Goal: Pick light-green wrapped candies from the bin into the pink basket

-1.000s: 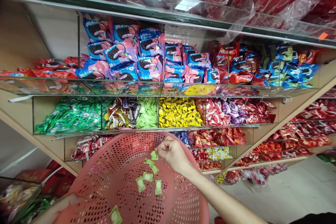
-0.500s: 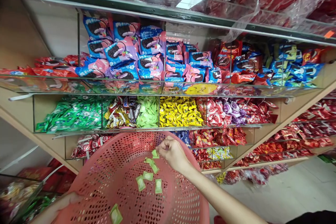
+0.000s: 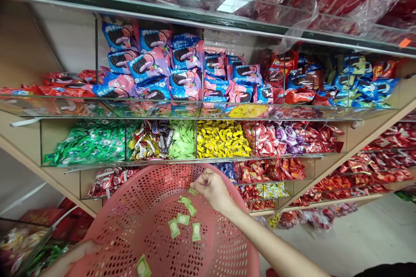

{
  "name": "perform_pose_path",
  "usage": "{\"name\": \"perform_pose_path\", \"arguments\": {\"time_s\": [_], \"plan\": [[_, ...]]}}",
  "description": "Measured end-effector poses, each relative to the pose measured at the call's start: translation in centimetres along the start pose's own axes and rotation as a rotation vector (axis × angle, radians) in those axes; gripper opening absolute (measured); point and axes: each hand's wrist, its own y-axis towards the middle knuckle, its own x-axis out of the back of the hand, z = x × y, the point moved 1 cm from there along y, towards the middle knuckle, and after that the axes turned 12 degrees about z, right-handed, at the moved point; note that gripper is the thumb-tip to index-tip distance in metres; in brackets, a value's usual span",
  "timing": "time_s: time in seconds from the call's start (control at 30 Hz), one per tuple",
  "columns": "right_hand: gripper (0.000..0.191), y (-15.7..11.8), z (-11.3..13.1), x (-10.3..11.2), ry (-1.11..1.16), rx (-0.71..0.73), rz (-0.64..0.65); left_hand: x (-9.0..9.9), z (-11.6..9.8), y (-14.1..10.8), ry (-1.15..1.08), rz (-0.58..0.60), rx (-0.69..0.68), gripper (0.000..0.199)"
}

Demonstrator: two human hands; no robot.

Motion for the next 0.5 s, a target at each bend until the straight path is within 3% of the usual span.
{"name": "perform_pose_path", "arguments": {"time_s": [0.17, 0.33, 0.43, 0.5], "plan": [[0.033, 0.3, 1.5, 1.0, -0.074, 0.057, -0.055, 0.1, 0.0, 0.1, -0.020, 0.023, -0.022, 0.031], [0.023, 2.5, 5.6, 2.4, -0.287, 0.236, -0.128, 0.2, 0.0, 0.1, -0.026, 0.047, -0.025, 0.029], [0.018, 5.5, 8.1, 2.4, -0.616, 0.269, -0.137, 0.2, 0.0, 0.1, -0.021, 0.055, -0.025, 0.030], [0.019, 7.8, 9.2, 2.1, -0.923, 0.196, -0.151, 0.2, 0.0, 0.0, -0.017, 0.060, -0.027, 0.031]]}}
